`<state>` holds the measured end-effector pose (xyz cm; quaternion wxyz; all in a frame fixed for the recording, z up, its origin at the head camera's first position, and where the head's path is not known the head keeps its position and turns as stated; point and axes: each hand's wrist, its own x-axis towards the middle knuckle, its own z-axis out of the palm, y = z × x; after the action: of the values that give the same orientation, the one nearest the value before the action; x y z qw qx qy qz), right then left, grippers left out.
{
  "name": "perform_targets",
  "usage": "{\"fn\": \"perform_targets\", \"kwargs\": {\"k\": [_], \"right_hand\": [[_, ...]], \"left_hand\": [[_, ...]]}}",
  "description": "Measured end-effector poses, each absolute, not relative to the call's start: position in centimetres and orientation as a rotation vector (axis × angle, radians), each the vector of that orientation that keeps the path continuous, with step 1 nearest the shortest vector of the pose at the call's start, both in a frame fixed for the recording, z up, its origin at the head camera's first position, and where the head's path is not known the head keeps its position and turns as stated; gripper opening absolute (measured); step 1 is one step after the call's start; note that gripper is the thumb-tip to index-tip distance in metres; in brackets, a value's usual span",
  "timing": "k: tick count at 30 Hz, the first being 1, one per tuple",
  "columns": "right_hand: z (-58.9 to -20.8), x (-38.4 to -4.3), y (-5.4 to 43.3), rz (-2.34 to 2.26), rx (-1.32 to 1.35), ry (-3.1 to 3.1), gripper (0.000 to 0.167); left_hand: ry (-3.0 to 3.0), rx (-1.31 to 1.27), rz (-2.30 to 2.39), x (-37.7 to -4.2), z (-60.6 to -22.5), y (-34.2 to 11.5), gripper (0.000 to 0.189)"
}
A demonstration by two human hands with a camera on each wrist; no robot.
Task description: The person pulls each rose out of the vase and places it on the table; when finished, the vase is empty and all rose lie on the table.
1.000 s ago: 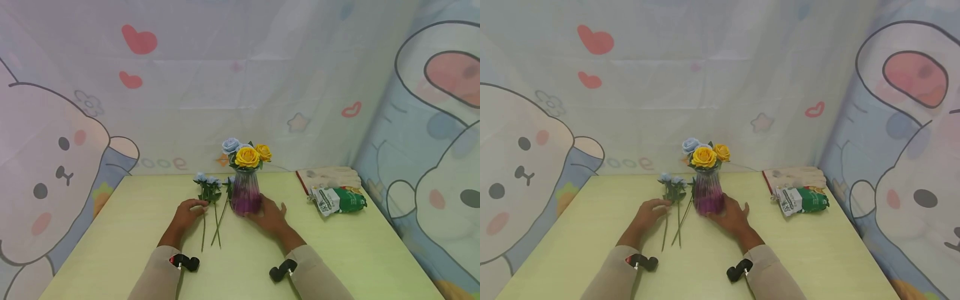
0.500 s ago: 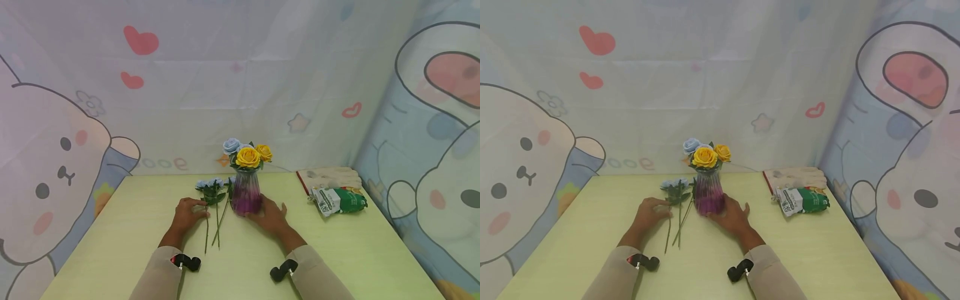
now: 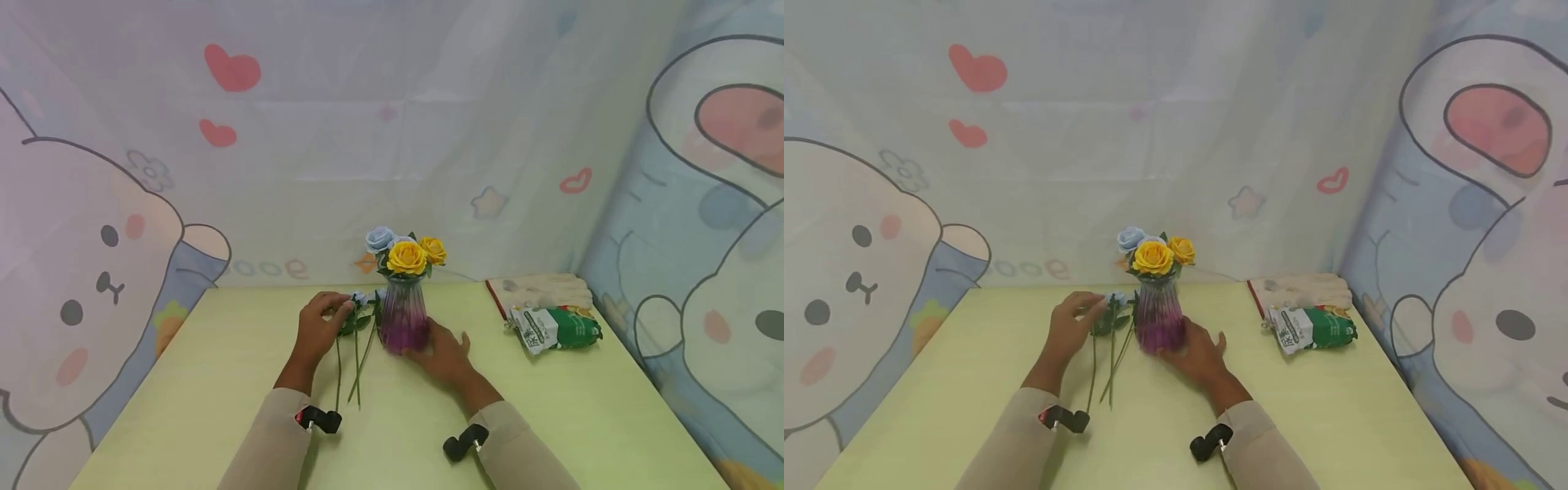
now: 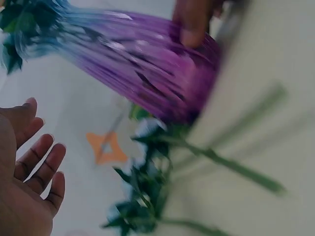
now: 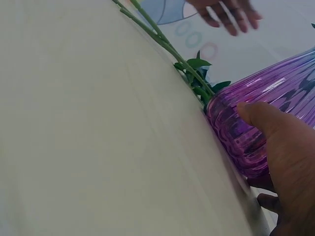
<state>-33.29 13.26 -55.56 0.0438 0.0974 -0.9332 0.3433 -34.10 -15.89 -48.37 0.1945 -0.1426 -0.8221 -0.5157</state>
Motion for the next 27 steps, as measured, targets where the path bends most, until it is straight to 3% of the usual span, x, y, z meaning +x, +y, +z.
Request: {"fn": "perform_targets", "kwargs": {"k": [6,16,27], "right_hand": [[-55.5,-33.2,13.3,1.043,0.307,-2.856,0.101],[-55.3,-33.3,13.4,1.047,0.305,-2.82,0.105],[-54.9,-32.9,13.3,1.062,0.287,-2.841,0.104]], "left_hand": [[-2.316,-0.317,-1.794,-35.1,-44.6,-13.5,0.041],[-2.139,-0.401,-2.208,-37.2,-42.6,-10.7,0.051],[-2.018,-0.356,-2.437,-37.2,-40.1,-8.9,0.055]]}}
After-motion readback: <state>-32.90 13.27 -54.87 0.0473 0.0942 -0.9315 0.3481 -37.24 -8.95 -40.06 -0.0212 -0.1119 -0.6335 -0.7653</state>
